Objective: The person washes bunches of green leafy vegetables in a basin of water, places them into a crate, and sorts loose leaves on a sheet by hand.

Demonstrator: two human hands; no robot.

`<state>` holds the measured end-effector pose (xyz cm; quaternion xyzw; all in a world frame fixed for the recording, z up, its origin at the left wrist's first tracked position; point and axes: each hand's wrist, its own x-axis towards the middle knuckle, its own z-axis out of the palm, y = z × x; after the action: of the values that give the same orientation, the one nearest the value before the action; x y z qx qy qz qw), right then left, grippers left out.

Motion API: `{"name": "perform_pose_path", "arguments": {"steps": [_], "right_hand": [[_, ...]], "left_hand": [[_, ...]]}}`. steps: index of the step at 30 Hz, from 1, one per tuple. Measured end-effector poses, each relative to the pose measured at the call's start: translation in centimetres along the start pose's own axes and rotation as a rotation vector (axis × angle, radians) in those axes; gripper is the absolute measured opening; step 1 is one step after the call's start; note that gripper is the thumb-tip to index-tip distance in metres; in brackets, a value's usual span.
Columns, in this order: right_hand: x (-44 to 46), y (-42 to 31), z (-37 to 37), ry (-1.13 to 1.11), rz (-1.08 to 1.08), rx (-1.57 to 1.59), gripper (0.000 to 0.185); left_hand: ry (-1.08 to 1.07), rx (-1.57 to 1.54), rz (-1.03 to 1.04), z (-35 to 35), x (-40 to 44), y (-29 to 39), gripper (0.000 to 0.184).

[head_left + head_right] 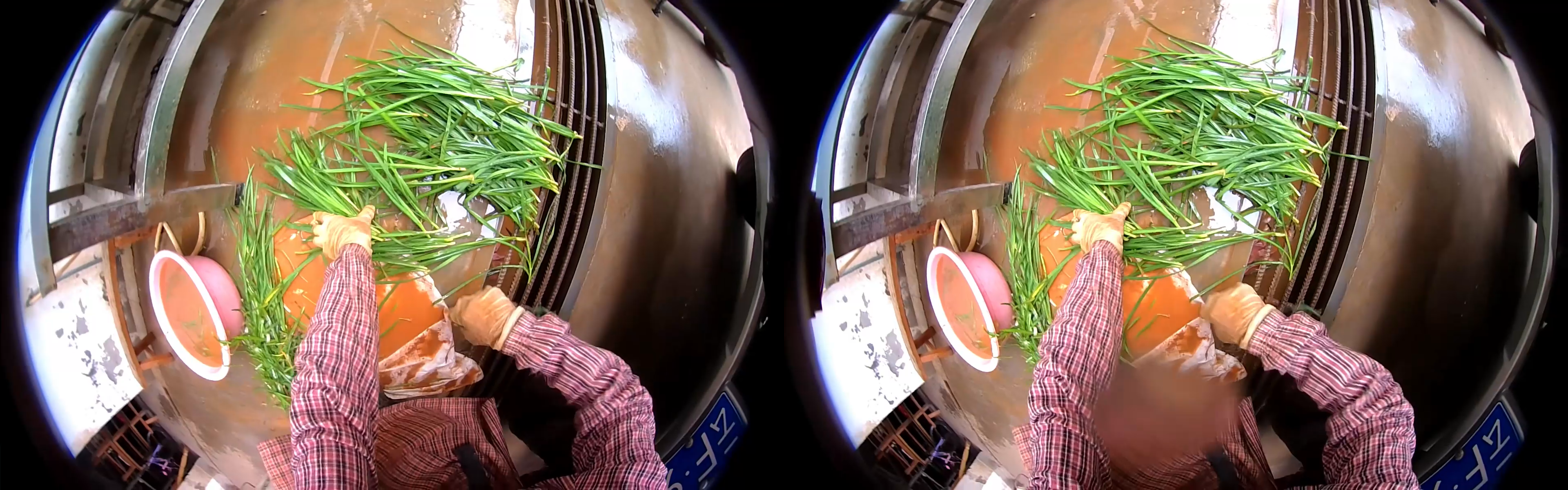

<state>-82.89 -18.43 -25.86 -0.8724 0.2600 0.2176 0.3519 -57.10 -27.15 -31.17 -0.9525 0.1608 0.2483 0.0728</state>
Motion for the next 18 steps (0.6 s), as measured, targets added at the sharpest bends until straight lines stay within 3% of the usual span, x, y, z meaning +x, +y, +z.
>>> {"name": "perform_pose_path", "arguments": {"steps": [1, 2, 3, 4, 8, 9, 11, 12, 14, 15, 18], "right_hand": [[-0.4, 0.0, -1.9, 0.314, -0.1, 0.008, 0.01], [-0.6, -1.2, -5.3, 0.384, -0.123, -0.104, 0.009], [-1.1, -3.1, -9.4, 0.317, -0.086, -0.398, 0.011], [-0.8, -3.9, -10.2, 0.463, -0.094, -0.508, 0.009], [-0.4, -5.2, -12.6, 0.534, -0.246, -0.455, 0.009], [0.2, -4.8, -11.9, 0.584, -0.308, -0.362, 0.009], [2.8, -2.2, -7.0, 0.505, -0.304, -0.391, 0.007], [3.9, -0.6, -4.6, 0.426, -0.281, -0.409, 0.005], [4.3, 1.8, -1.7, 0.304, -0.207, -0.17, 0.016], [4.4, 1.9, -1.8, 0.137, -0.115, -0.281, 0.029], [3.9, 1.4, -2.5, 0.118, -0.012, 0.066, 0.052]], "left_hand": [[-0.026, 0.01, 0.019, -0.4, 0.2, 0.0, 0.116], [-0.053, 0.027, 0.034, -0.9, 0.4, -0.5, 0.116], [-0.019, 0.043, 0.037, -0.7, 1.2, -1.0, 0.113], [-0.011, 0.029, 0.029, -0.9, 1.7, -1.6, 0.113], [0.143, -0.201, 0.21, 0.7, 4.3, -5.8, 0.104], [0.063, -0.459, 0.275, 0.8, 4.8, -6.6, 0.101], [-0.092, -0.98, 0.441, 3.8, 8.4, -9.1, 0.084], [-0.077, -0.984, 0.436, 3.0, 7.8, -9.4, 0.084], [-0.357, -1.236, 0.285, 0.7, 5.7, -9.7, 0.068], [-0.329, -1.239, 0.283, 0.6, 5.8, -10.0, 0.061], [-0.425, -1.393, 0.331, 0.8, 5.7, -11.5, 0.054]]}}
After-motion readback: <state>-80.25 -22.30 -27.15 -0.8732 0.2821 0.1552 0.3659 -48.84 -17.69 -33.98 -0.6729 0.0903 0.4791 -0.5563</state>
